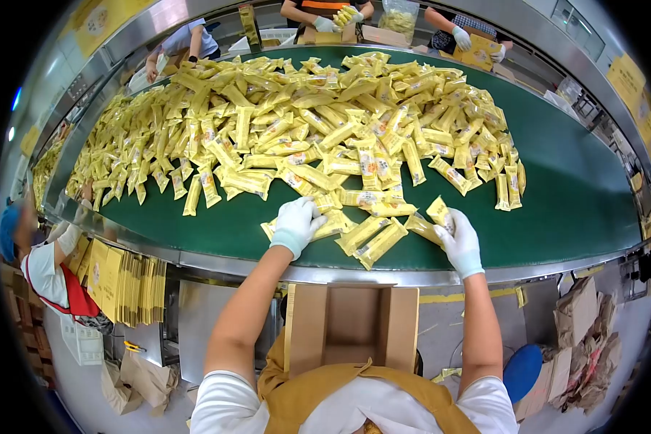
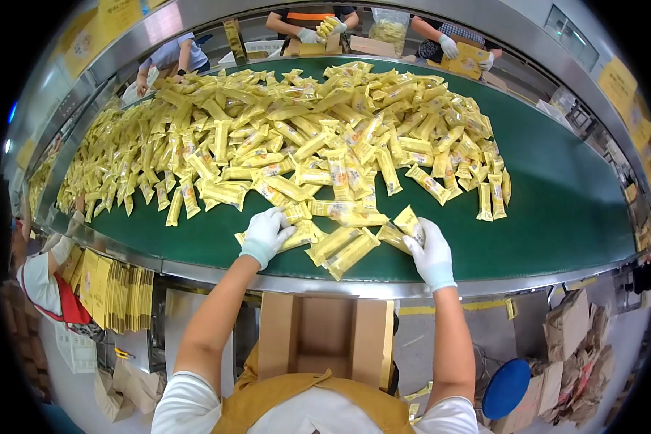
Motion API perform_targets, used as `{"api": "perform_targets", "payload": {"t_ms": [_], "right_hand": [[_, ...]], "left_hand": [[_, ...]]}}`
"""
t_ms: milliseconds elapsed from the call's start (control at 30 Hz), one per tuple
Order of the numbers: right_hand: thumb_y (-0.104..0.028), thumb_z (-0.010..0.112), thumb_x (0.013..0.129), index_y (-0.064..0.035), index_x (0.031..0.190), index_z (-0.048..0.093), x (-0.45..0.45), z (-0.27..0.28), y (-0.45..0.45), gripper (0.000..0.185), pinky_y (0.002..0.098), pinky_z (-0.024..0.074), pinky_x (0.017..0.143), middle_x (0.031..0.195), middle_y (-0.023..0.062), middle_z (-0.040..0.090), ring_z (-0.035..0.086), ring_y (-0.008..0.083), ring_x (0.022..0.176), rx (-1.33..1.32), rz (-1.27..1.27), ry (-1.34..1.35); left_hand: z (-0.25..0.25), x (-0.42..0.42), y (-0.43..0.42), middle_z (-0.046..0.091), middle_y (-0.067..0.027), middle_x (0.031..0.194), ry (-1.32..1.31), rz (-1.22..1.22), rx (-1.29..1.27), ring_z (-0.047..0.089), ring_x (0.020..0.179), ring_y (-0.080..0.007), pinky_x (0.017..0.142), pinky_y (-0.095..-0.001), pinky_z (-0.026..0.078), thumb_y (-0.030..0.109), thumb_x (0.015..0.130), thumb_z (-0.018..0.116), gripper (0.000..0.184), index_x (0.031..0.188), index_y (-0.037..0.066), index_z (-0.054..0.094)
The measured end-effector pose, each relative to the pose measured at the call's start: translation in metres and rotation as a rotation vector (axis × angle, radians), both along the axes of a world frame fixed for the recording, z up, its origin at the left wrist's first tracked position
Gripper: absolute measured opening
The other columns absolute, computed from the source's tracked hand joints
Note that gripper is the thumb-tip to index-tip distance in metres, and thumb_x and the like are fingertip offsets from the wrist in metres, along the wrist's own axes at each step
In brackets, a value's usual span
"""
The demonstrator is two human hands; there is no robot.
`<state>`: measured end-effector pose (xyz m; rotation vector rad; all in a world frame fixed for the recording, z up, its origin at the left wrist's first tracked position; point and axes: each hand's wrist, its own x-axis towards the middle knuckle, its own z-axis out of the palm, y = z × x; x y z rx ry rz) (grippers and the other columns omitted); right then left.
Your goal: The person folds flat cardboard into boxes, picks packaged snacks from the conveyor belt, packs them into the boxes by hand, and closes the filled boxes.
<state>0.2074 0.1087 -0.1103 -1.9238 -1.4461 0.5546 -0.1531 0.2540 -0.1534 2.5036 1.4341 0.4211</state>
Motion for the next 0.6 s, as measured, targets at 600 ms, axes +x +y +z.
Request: {"api": "perform_targets", "payload": {"t_ms": [600], "right_hand": [[-0.019, 0.082, 0.073, -0.0073, 0.102, 0.066, -0.032, 0.054, 0.029, 0.035, 0.0456, 0.0495, 0.086, 0.098, 0.0158, 0.066, 0.062, 0.0374, 0.095, 0.042, 0.449, -0.301]], "left_hand": [[0.018, 0.008, -0.032, 0.065, -0.0174, 0.113, 0.151, -0.025, -0.284, 0.062, 0.110, -0.0356, 0.095, -0.0443, 0.050, 0.032, 0.083, 0.076, 0.048, 0.120, 0.007, 0.059]]}}
